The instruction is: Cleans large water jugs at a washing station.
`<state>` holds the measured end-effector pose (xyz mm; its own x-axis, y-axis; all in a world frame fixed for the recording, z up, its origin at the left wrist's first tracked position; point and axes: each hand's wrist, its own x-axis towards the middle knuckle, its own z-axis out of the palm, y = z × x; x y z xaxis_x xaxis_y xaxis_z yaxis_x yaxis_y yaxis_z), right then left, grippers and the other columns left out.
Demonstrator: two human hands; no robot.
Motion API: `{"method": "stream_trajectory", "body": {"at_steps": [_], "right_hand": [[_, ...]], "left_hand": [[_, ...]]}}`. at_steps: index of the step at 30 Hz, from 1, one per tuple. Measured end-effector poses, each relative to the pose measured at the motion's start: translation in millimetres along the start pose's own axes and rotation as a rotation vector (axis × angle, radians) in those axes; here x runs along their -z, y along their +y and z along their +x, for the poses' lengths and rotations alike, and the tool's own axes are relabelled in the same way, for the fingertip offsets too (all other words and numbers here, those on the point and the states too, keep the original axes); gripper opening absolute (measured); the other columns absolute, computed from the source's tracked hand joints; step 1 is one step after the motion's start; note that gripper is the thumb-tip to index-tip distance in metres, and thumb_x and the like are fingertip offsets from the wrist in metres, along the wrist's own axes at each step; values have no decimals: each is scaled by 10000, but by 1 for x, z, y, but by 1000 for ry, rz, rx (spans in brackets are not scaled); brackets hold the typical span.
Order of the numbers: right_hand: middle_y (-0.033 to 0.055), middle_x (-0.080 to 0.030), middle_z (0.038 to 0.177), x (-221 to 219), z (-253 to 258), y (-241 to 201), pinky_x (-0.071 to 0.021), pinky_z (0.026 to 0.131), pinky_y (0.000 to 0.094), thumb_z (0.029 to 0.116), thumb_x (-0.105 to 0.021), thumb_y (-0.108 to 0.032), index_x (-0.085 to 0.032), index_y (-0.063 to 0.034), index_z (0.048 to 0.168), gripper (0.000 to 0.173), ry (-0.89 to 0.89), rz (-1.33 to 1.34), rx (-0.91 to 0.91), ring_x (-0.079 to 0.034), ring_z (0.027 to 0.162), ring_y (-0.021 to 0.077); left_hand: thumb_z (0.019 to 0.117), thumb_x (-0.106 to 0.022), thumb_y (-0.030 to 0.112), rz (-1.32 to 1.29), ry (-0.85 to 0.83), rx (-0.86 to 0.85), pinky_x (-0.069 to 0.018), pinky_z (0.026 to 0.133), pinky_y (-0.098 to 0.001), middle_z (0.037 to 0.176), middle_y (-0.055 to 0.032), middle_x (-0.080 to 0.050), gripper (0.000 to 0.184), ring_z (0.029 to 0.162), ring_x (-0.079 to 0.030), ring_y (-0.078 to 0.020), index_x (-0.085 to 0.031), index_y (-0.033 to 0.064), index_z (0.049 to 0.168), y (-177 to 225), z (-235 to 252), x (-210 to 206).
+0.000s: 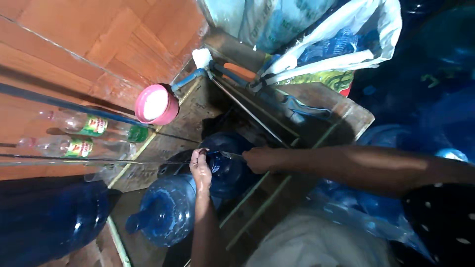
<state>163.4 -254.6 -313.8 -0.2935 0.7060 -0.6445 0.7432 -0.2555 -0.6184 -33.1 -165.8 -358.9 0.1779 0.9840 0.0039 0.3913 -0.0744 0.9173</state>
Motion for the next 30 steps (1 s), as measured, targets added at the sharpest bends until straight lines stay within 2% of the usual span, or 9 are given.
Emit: {"method": "stream_trajectory", "body": {"at_steps": [7, 9, 12, 14, 17, 19, 23, 26, 30], "right_hand": [[345, -593, 1280, -29, -12, -3, -460, 1012, 635, 1063, -451, -29, -394, 78, 1441, 397, 91, -39, -54, -579, 1233, 518], [348, -592, 1285, -36, -13, 5, -456, 1015, 644, 1074, -436, -47, -388, 70, 1454, 400, 98, 2, -73, -574, 1239, 526], [329, -606, 1287, -42, -26, 27, -460, 1008, 638, 1098, -434, -162, -420, 27, 1473, 421, 88, 151, -86, -594, 1217, 501], [309, -635, 1232, -50, -46, 43, -484, 978, 625, 1114, -415, -242, -436, -16, 1473, 424, 139, 280, -90, -629, 1162, 478], [275, -707, 979, -84, -82, 75, -554, 833, 601, 1092, -469, -296, -578, 12, 1347, 414, 638, 389, -3, -711, 922, 440], [260, -723, 1018, -92, -108, 91, -573, 822, 586, 1079, -484, -292, -607, 20, 1336, 422, 916, 379, -63, -726, 913, 417], [257, -547, 1453, -89, -157, 125, -482, 1018, 616, 1111, -393, -316, -369, -116, 1593, 523, 747, 429, -396, -622, 1223, 450], [277, -547, 1431, -109, -167, 145, -499, 983, 626, 1106, -410, -289, -341, -192, 1618, 526, 715, 482, -464, -633, 1175, 469], [283, -604, 1331, -131, -170, 154, -545, 887, 614, 1059, -521, -273, -509, -171, 1531, 483, 895, 495, -456, -683, 1036, 441]], "left_hand": [[1103, -447, 240, 456, -242, 305, -405, 1078, -468, 1321, -239, -615, 393, 1251, -565, -277, -616, -64, 1288, 43, 7, 27], [1085, -504, 333, 452, -281, 392, -459, 983, -429, 1321, -196, -608, 447, 1148, -588, -231, -585, -17, 1350, 53, 5, 39], [997, -629, 163, 265, -310, 372, -504, 872, -313, 1372, -157, -557, 536, 1069, -592, -158, -436, 27, 1477, 44, -21, 49], [930, -654, 39, 208, -247, 295, -478, 1048, -309, 1482, -187, -492, 706, 1276, -555, -175, -322, 13, 1552, 23, -45, 44], [984, -578, 10, 393, -64, 152, -481, 996, -490, 1247, -327, -603, 384, 1138, -612, -356, -504, -153, 1324, -13, -81, 18], [1031, -516, 58, 514, -147, 138, -517, 893, -559, 1078, -322, -656, 282, 979, -658, -395, -595, -156, 1195, -9, -101, 2], [1029, -487, 55, 332, -379, -48, -556, 759, -393, 978, -217, -665, 274, 807, -643, -215, -604, -131, 1192, 47, -97, -55], [1041, -475, 90, 133, -420, -302, -534, 703, -221, 938, -105, -650, 273, 753, -605, -45, -591, -113, 1181, 113, -54, -135], [1087, -429, 131, 113, -465, -498, -548, 829, -458, 1078, -249, -644, 317, 918, -652, -287, -532, -98, 1281, 187, 13, -263]]}}
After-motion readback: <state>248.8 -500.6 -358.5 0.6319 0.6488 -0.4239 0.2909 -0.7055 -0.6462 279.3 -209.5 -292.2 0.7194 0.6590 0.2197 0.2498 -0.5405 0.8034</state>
